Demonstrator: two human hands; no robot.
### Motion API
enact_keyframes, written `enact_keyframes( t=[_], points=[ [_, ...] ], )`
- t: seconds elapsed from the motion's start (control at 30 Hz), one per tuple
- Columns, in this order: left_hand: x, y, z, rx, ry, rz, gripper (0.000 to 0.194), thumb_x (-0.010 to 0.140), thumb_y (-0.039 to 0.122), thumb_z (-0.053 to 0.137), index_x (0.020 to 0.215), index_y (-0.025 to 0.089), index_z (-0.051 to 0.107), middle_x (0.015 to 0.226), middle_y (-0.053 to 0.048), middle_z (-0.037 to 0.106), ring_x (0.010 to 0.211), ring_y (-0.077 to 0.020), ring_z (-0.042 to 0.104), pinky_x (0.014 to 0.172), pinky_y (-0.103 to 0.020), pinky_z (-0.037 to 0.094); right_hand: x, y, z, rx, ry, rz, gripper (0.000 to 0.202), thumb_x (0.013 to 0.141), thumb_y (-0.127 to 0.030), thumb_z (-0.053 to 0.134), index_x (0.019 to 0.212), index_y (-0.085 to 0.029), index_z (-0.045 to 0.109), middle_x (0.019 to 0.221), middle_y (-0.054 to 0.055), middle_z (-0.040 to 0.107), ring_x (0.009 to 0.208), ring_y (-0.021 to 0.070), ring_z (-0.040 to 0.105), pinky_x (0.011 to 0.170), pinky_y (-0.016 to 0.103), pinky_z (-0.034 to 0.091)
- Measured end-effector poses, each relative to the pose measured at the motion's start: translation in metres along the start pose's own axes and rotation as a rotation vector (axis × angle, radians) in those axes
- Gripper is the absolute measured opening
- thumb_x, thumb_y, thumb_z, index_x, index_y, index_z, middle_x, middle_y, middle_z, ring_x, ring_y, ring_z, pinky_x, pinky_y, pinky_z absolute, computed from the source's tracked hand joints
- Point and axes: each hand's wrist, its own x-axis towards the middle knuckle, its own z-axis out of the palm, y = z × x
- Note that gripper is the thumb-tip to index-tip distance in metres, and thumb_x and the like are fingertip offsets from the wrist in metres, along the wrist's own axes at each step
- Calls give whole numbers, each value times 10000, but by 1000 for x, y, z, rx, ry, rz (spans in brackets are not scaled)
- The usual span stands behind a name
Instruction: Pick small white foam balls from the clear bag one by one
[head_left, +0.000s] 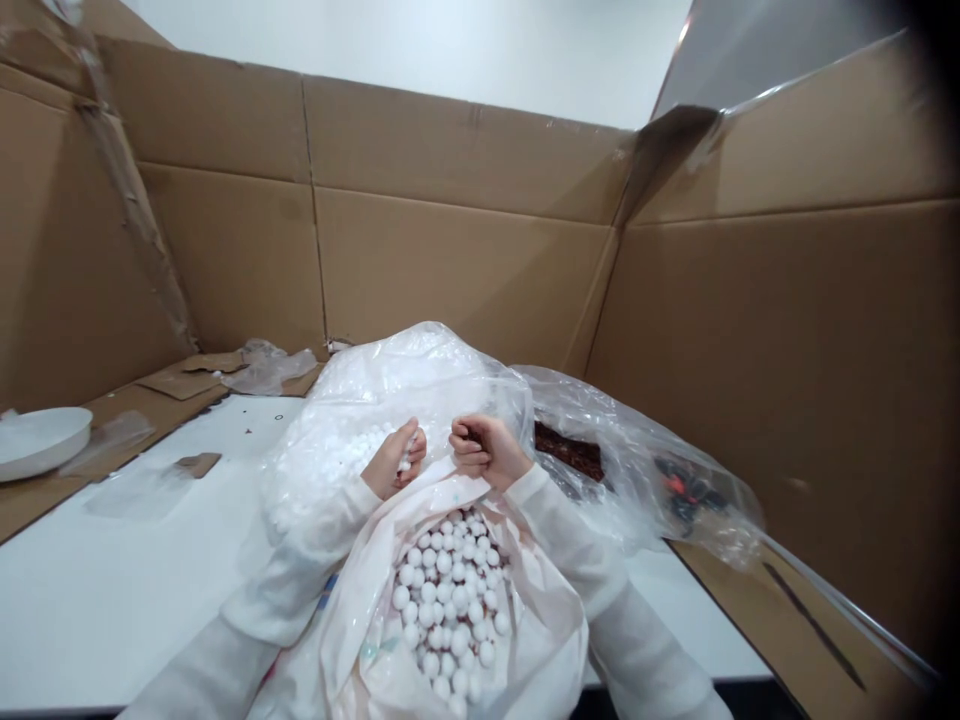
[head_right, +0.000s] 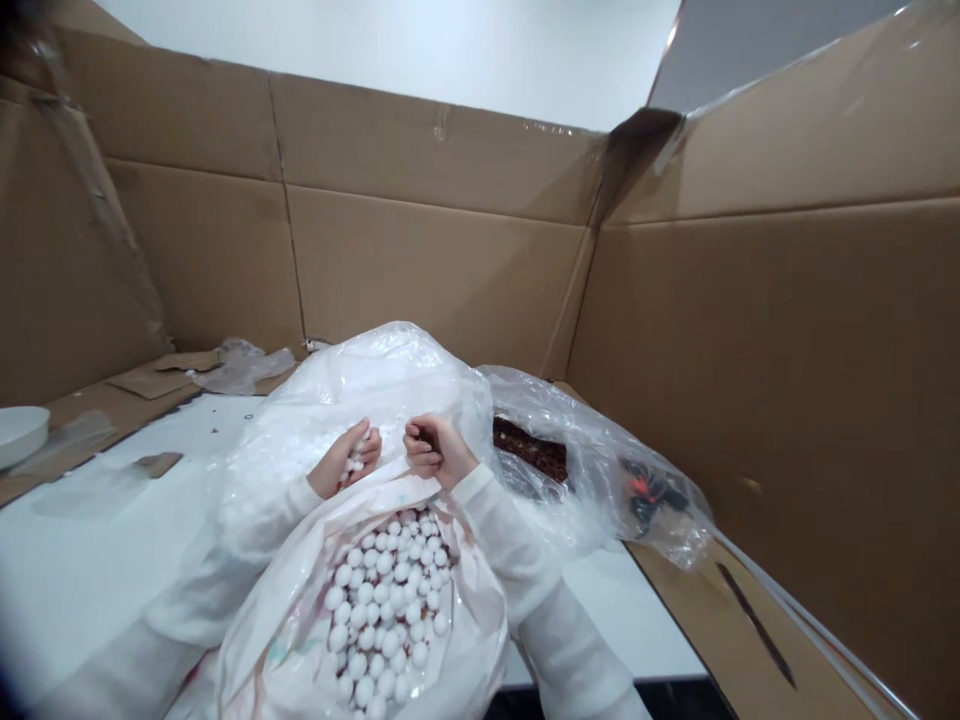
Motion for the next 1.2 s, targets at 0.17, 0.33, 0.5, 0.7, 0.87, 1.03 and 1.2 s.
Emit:
enact_keyframes(
  t=[0.17,0.33,0.5,0.7,0.87,1.03,1.2],
  points=[
    [-8,5,11,195,43,93,521,620,649,555,502,181,357,404,78,298,258,-18,199,294,-199,24,-2,10,10,-163,29,-130,282,732,-357,567,593,-157,425,406,-113,226,340,16,88,311,142,69],
    [-12,5,15,394,40,181,625,674,755,319,420,184,311,367,56,251,312,-48,227,347,-231,123,-1,19,18,-195,56,-222,326,672,-409,638,612,-166,429,410,-114,267,328,9,127,318,157,56],
    [-13,2,14,513,71,177,623,748,715,201,431,187,299,349,54,252,338,-70,247,378,-230,170,2,23,24,-242,44,-292,375,641,-443,648,548,-146,438,393,-105,284,327,-1,153,336,171,55],
    [-13,1,15,566,135,159,615,732,721,220,429,192,302,352,57,262,339,-70,257,375,-225,172,3,28,31,-307,119,-370,402,622,-502,631,529,-158,444,384,-100,296,308,10,165,321,199,55],
    [-12,-2,14,565,196,160,612,743,707,219,426,193,318,332,61,251,320,-70,254,359,-223,169,4,33,36,-330,174,-453,399,647,-511,602,534,-169,430,394,-93,329,315,18,187,321,203,75],
    [-13,-2,16,609,261,207,613,739,707,204,434,194,345,342,60,261,317,-72,244,348,-225,172,6,36,34,-398,196,-463,391,660,-502,600,560,-178,405,428,-100,309,330,20,188,317,196,88],
    [-15,0,21,642,298,233,594,765,669,196,455,192,364,355,58,276,326,-79,265,353,-225,186,9,38,28,-406,201,-421,412,665,-503,598,565,-191,348,413,-110,303,314,16,174,309,187,85]
  ],
)
